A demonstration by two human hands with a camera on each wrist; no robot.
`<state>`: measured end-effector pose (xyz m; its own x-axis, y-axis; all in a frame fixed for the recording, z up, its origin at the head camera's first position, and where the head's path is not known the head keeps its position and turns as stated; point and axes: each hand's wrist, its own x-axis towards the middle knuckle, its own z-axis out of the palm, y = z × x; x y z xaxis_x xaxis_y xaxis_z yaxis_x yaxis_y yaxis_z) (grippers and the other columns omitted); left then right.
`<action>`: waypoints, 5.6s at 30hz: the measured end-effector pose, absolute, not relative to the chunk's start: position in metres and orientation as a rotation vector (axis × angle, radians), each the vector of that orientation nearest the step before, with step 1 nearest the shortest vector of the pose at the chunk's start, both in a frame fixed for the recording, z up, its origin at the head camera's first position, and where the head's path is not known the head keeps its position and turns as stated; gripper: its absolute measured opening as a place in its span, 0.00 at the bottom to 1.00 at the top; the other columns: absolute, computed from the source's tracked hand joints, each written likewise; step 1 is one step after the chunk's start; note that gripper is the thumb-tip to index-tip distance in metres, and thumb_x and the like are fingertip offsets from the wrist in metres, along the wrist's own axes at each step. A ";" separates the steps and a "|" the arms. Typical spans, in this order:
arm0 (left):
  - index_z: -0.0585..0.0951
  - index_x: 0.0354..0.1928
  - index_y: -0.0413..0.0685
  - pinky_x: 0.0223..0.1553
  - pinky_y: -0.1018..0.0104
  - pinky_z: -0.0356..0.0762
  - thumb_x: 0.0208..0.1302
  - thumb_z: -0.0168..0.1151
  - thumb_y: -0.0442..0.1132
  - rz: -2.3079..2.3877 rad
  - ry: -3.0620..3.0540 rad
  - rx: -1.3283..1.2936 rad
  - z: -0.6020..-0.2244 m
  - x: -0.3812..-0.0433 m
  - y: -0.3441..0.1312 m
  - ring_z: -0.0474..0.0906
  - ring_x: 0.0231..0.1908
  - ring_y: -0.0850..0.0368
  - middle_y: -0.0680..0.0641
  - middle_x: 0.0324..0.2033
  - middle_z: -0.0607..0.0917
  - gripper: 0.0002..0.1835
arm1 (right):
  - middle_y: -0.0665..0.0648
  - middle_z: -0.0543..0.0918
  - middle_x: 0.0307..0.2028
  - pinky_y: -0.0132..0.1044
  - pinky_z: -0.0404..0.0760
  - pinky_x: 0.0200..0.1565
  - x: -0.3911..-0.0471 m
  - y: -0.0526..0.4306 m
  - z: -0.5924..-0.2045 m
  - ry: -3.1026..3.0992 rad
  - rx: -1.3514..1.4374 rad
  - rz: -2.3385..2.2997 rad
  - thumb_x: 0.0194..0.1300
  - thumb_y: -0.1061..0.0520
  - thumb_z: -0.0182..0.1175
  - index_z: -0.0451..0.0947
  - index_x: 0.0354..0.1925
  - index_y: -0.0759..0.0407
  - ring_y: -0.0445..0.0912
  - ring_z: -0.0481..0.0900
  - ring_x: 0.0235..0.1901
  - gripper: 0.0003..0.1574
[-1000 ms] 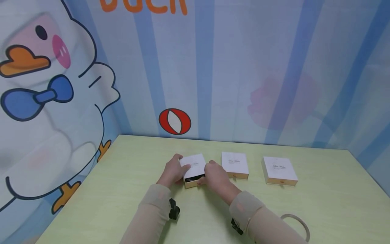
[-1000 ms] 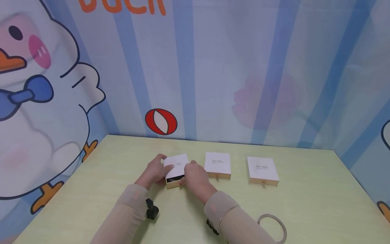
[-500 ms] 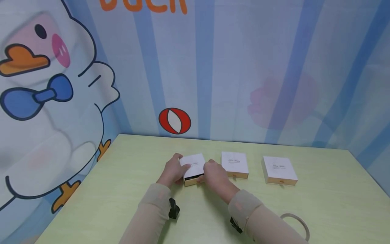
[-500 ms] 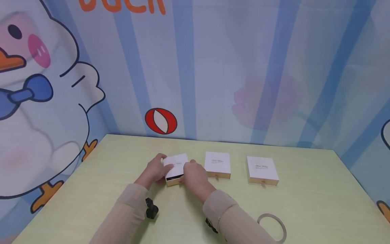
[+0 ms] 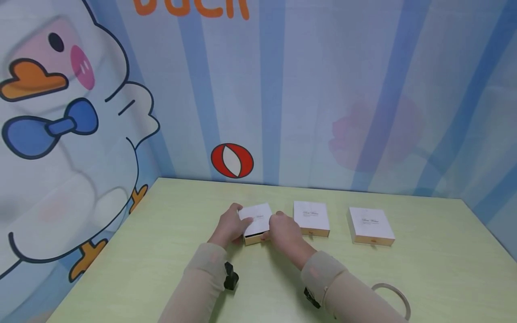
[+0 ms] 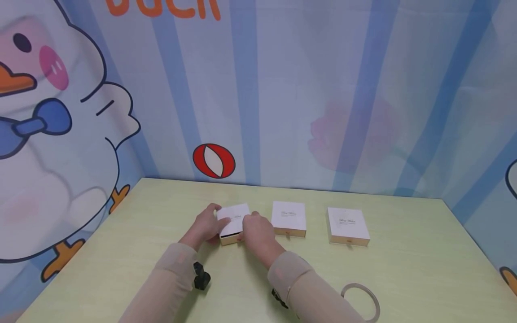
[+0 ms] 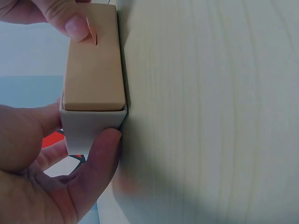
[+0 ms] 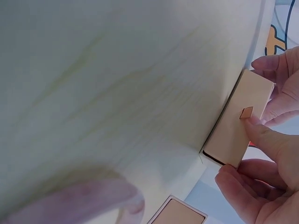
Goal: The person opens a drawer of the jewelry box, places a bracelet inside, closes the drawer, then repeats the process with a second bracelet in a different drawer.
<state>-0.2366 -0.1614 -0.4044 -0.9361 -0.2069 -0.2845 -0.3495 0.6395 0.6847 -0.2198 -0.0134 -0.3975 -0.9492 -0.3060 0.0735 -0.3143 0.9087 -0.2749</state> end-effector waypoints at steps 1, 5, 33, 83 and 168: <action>0.63 0.66 0.48 0.17 0.68 0.73 0.64 0.61 0.45 1.176 2.675 -0.464 -0.404 -0.237 -0.161 0.73 0.17 0.54 0.39 0.49 0.76 0.31 | 0.56 0.75 0.26 0.35 0.72 0.22 -0.220 -0.014 -0.397 -3.040 0.494 0.440 0.48 0.46 0.72 0.83 0.30 0.63 0.44 0.69 0.20 0.21; 0.63 0.66 0.49 0.16 0.68 0.72 0.64 0.61 0.45 1.180 2.664 -0.479 -0.404 -0.237 -0.161 0.73 0.18 0.54 0.39 0.49 0.76 0.31 | 0.56 0.75 0.26 0.37 0.75 0.23 -0.220 -0.015 -0.397 -3.038 0.481 0.416 0.49 0.46 0.72 0.83 0.32 0.63 0.44 0.70 0.21 0.22; 0.62 0.66 0.49 0.17 0.69 0.72 0.64 0.61 0.46 1.169 2.659 -0.476 -0.403 -0.237 -0.161 0.73 0.20 0.53 0.39 0.49 0.75 0.31 | 0.58 0.77 0.27 0.39 0.80 0.27 -0.219 -0.019 -0.407 -2.969 0.628 0.148 0.59 0.51 0.65 0.85 0.33 0.60 0.47 0.74 0.24 0.12; 0.68 0.62 0.37 0.52 0.47 0.72 0.61 0.60 0.44 1.730 2.541 -0.160 -0.403 -0.159 -0.127 0.70 0.58 0.43 0.34 0.60 0.72 0.29 | 0.66 0.76 0.58 0.43 0.78 0.49 -0.211 0.018 -0.400 -2.990 0.262 1.519 0.62 0.59 0.52 0.73 0.57 0.70 0.50 0.77 0.48 0.27; 0.61 0.66 0.31 0.59 0.47 0.68 0.60 0.59 0.44 1.605 2.658 -0.410 -0.410 -0.202 -0.154 0.67 0.60 0.42 0.32 0.63 0.67 0.36 | 0.69 0.71 0.62 0.46 0.75 0.56 -0.214 -0.013 -0.408 -2.875 0.357 1.727 0.64 0.62 0.48 0.65 0.63 0.72 0.53 0.73 0.56 0.30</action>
